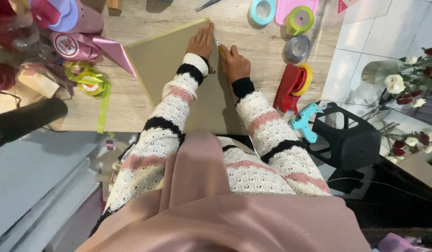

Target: The person prepares brown wrapping paper by cutting it with a utility knife and folding several sheets on a table.

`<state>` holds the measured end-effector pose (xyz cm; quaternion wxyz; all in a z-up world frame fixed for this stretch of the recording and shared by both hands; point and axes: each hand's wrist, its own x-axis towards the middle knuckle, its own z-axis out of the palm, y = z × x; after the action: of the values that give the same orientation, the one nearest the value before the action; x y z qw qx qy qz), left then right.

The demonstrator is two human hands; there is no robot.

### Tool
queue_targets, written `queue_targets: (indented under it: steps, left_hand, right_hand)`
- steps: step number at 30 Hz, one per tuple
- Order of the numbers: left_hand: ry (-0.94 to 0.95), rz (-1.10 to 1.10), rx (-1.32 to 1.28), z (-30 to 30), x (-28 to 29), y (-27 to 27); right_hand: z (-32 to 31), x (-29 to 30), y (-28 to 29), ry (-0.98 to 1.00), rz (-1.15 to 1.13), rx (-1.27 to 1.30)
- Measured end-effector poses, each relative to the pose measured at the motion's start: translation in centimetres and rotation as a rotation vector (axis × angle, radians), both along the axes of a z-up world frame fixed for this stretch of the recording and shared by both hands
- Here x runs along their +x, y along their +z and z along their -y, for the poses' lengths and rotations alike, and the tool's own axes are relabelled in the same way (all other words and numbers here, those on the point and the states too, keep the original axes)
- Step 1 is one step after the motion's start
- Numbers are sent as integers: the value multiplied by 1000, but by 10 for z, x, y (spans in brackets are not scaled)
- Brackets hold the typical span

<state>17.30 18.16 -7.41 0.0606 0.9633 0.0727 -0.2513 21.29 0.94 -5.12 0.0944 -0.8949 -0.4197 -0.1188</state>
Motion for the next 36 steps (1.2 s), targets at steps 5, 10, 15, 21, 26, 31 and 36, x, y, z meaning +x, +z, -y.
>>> queue_targets:
  steps: [5,10,15,21,26,31,36]
  left_hand:
    - [52,136,-11,0,2,-26]
    - [74,194,1,-2,-2,-12]
    - [117,405,22,0,-12,35]
    - [105,565,72,-1,-12,37]
    - [62,306,-84,-6,-7,21]
    - [73,222,-173,-6,-13,37]
    - [99,238,-288,-6,-23,39]
  right_hand:
    - [-19,15,3,-1,37,9]
    - [-33,23,1,-26,124,-12]
    - [-48,32,-15,-74,78,-33]
    - [-54,50,-7,-161,-88,-25]
    - [-12,48,-22,-261,36,-32]
    - [36,1,-10,-239,50,55]
    - [63,-89,15,-407,-756,-20]
